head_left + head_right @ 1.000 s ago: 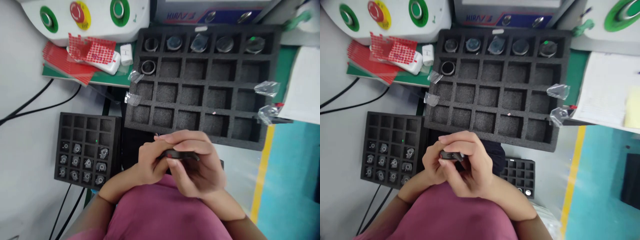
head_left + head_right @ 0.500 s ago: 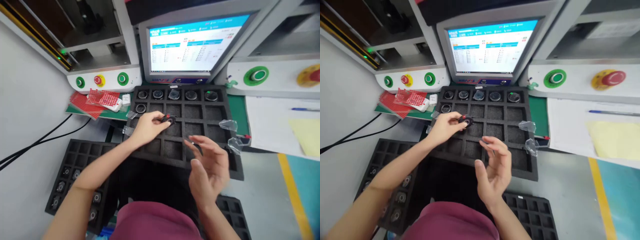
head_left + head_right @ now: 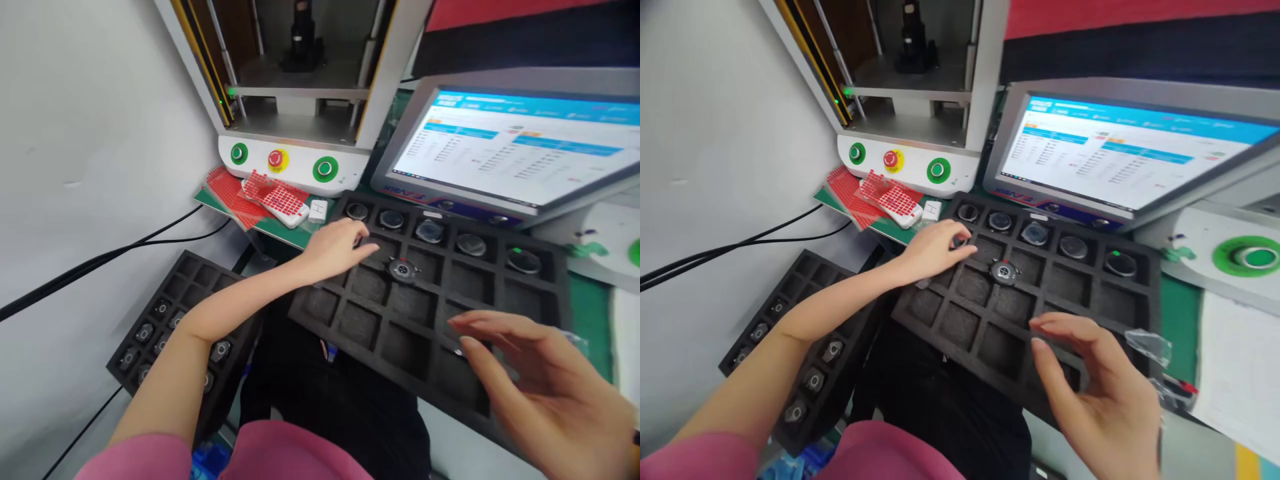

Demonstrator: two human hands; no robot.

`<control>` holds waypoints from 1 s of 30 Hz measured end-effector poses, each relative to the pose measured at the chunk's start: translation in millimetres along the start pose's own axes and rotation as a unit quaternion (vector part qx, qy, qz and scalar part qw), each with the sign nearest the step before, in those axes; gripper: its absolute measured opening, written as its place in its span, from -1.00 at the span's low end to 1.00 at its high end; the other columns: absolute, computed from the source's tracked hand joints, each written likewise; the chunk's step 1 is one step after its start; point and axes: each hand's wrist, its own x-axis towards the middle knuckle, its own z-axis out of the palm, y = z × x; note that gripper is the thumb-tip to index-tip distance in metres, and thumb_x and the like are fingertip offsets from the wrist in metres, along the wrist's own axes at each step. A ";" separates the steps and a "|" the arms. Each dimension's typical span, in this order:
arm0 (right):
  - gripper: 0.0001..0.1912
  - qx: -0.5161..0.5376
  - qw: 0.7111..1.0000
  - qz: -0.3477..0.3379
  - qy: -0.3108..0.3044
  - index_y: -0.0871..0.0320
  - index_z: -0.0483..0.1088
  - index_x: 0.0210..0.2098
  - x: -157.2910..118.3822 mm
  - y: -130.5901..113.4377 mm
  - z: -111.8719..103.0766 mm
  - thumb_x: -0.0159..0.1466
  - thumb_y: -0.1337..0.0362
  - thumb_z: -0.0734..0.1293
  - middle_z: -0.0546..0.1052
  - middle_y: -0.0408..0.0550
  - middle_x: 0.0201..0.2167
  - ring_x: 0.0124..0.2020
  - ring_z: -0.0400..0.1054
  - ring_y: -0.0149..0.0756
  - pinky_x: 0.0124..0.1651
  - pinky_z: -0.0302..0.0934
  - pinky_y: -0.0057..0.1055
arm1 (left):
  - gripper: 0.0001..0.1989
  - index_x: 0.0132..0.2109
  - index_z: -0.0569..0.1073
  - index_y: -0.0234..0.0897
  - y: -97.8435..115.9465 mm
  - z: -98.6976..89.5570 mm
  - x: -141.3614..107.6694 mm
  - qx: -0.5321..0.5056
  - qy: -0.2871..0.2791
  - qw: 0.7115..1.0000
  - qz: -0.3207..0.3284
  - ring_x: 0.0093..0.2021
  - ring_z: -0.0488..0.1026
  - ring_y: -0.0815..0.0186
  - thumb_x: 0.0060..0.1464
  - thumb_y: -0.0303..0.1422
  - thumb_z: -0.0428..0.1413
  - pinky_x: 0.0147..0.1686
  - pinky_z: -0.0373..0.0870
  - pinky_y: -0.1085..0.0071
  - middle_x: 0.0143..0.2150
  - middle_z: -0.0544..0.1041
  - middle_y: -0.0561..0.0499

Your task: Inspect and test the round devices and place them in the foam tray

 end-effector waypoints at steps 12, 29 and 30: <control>-0.83 -0.041 0.986 -0.075 -0.144 0.04 0.48 -0.40 71.7 -29.6 77.5 0.21 0.10 0.34 0.60 -0.05 -0.42 -0.44 0.53 -0.16 -0.39 0.44 -0.29 | -0.72 -0.13 0.51 -0.40 -204.7 -119.1 18.5 0.026 0.262 0.909 -0.324 0.15 0.49 -0.09 0.17 -0.23 0.19 0.19 0.31 0.09 -0.01 0.60 -0.36; -0.61 0.026 0.987 0.044 -0.151 0.12 0.43 -0.29 152.2 0.0 147.4 0.08 -0.06 0.39 0.59 0.04 -0.30 -0.27 0.52 -0.11 -0.11 0.46 -0.08 | -0.77 -0.38 0.29 -0.27 -191.8 -112.2 2.2 -0.444 0.304 0.793 -0.286 -0.45 0.57 0.41 0.28 -0.54 0.01 -0.16 0.59 0.39 -0.52 0.40 0.13; -0.58 0.045 0.989 0.040 -0.138 0.12 0.43 -0.26 159.2 1.0 153.2 0.05 -0.06 0.41 0.60 0.06 -0.23 -0.18 0.53 -0.07 0.01 0.45 -0.02 | -0.77 -0.39 0.29 -0.27 -188.8 -114.4 -0.7 -0.478 0.302 0.777 -0.276 -0.46 0.56 0.43 0.27 -0.54 0.04 -0.18 0.59 0.43 -0.52 0.40 0.13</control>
